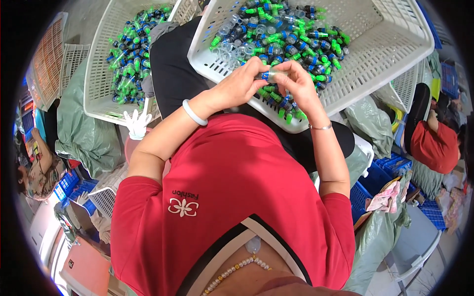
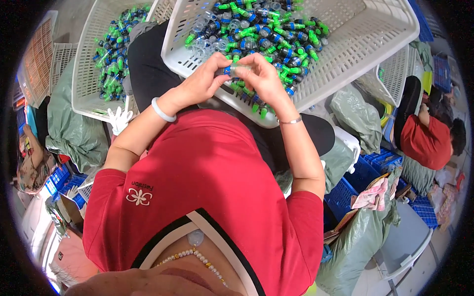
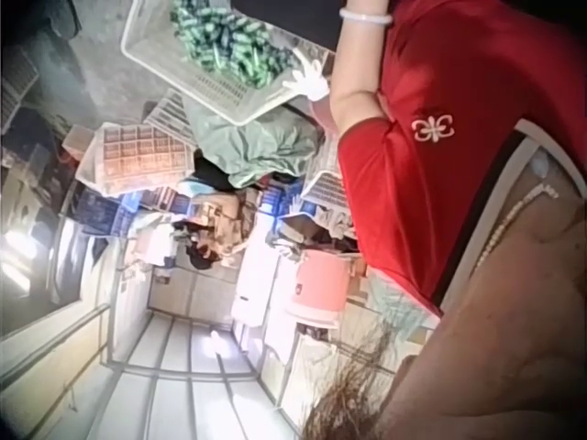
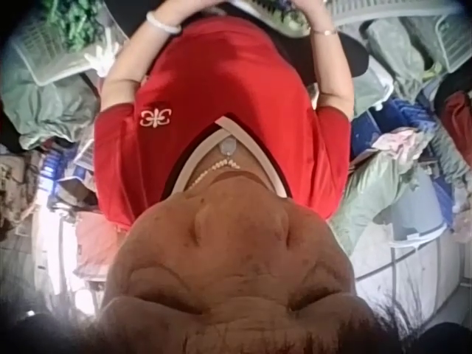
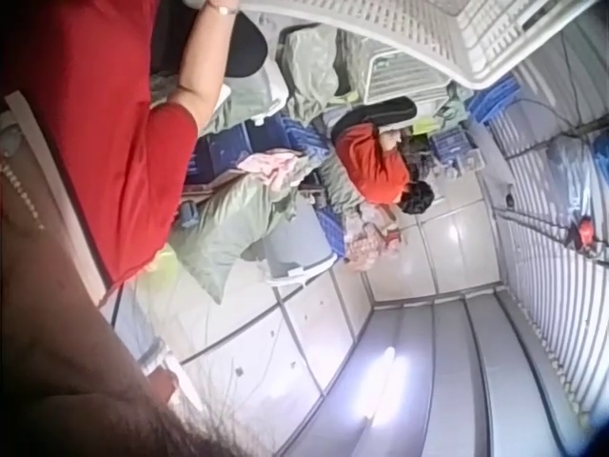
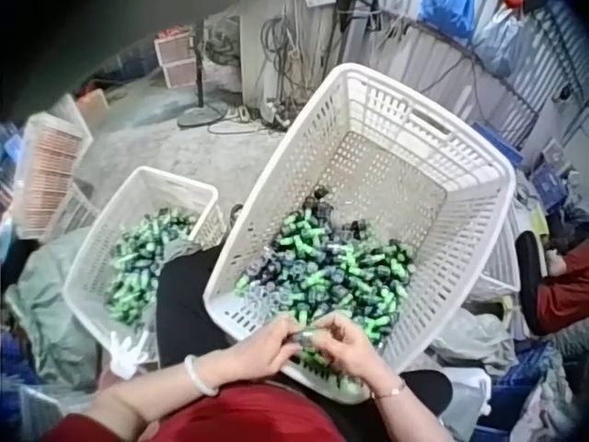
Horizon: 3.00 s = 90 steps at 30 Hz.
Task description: Sorting small green and blue plastic components into baskets and bags.
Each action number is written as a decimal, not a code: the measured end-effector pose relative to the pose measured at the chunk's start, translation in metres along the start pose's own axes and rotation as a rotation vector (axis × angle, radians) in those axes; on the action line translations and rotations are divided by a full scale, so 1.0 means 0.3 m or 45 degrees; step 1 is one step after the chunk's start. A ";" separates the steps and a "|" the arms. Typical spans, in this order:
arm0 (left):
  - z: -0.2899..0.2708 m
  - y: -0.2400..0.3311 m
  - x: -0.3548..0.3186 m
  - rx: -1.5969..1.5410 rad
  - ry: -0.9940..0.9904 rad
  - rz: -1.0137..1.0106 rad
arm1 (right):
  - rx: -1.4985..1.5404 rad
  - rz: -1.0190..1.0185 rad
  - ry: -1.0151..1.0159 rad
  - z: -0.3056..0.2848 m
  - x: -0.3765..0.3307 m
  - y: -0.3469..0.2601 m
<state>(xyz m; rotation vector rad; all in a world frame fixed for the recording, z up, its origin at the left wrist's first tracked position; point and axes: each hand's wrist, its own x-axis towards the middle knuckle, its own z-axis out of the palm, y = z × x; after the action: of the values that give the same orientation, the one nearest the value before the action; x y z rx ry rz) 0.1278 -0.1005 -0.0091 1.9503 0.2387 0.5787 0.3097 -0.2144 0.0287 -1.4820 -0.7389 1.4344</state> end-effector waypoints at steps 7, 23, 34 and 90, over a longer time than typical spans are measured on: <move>-0.043 0.026 0.001 0.279 -0.004 0.180 | -0.230 -0.248 0.147 0.073 0.008 0.015; -0.156 0.007 -0.193 -0.111 0.142 -0.406 | -0.615 -0.472 0.046 0.222 0.129 0.053; -0.381 -0.046 -0.141 0.991 0.571 -0.227 | -2.116 -0.390 0.300 0.158 0.508 0.201; -0.126 0.003 -0.068 -1.213 -0.169 -0.747 | -1.272 -0.968 0.061 0.127 0.007 -0.065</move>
<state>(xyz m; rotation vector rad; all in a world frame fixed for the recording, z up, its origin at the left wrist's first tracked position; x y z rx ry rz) 0.0915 -0.0790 -0.0012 0.9184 0.3513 0.1109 0.2762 -0.1971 0.0492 -1.6081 -1.9040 0.4099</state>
